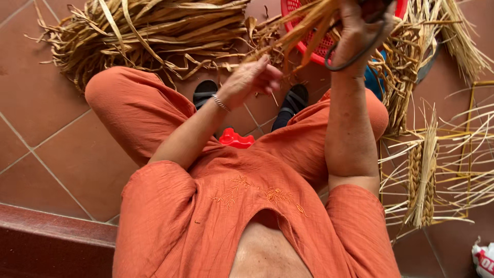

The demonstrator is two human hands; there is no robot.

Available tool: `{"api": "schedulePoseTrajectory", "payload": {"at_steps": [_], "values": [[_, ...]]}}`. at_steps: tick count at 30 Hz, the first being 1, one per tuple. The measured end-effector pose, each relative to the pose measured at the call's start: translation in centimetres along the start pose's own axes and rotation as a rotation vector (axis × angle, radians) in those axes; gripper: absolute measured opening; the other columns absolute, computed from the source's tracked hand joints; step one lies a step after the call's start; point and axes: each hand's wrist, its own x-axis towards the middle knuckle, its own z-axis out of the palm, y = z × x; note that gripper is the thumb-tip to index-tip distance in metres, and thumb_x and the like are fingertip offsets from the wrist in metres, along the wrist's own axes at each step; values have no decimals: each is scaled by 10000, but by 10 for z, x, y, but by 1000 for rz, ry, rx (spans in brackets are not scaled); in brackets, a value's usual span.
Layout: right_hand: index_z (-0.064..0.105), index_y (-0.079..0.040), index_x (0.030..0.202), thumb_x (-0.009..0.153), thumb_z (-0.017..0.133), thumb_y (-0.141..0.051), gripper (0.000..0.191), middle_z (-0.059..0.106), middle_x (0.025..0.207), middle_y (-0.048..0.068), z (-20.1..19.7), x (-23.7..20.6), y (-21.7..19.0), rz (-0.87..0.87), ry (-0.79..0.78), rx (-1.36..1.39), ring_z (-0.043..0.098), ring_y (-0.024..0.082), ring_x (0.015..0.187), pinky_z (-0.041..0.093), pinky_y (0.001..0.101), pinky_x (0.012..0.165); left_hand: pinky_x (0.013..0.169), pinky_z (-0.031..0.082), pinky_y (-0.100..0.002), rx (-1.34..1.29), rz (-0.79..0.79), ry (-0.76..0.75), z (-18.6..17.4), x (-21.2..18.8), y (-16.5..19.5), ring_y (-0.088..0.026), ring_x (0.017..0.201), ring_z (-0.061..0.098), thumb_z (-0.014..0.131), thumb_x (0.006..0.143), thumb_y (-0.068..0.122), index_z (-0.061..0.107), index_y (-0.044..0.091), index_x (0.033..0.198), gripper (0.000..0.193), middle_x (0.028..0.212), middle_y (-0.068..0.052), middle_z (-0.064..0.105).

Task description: The person sits on a tiled floor and uses shears to trim dried plant stems. They hold the stems in one hand and cut them into smaller pieces with the shears, placing the cut pieces into a red basket.

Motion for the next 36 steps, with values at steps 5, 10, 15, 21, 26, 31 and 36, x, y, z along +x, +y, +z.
{"api": "schedulePoseTrajectory", "payload": {"at_steps": [5,10,15,21,26,31,36], "values": [[662,-8,1203,1039,852,-26,251,747,1106,63,26,-31,-27,54,-242,-10,718,162,957,589,319,885,920,602,-382,-560,8,-154,53,20,-12,-198,988,729,410,873,787,594,61,1323,874,1146,-122,747],[671,-9,1166,997,846,-63,249,751,1073,53,21,-43,-54,251,-395,-60,724,131,908,594,275,841,964,657,-581,-777,387,132,21,51,-11,-229,875,683,488,1168,588,585,-11,1245,611,1019,-157,656],[710,-23,1084,1010,851,-78,168,757,1017,115,-1,-50,-69,-14,-837,-351,738,142,941,599,289,807,837,658,-504,-852,360,494,-50,59,4,-258,833,731,558,1018,332,606,33,1107,315,999,-169,713],[614,-34,991,879,873,-145,304,688,821,150,0,-79,-69,260,-1089,-500,633,252,664,542,359,634,700,650,-459,-679,419,589,-93,57,37,-199,702,674,582,1023,267,597,17,1008,250,867,-114,676],[632,-54,1061,882,821,-169,285,704,824,168,11,-98,-58,206,-1258,-531,701,354,725,548,408,635,657,638,-401,-444,474,569,-99,65,64,-180,675,653,492,1066,233,594,0,949,280,816,-103,647],[638,-70,1066,848,800,-159,286,710,824,164,22,-109,-46,174,-1363,-589,685,401,778,524,472,662,547,516,-312,-219,528,485,-101,74,85,-115,631,562,504,1077,116,585,23,951,175,801,-68,620],[662,-85,1124,857,781,-116,294,702,809,163,27,-100,-42,212,-1398,-656,665,408,769,510,476,643,512,375,-246,152,547,305,-86,66,102,-71,559,450,556,1152,183,610,49,919,274,735,-3,610]]}}
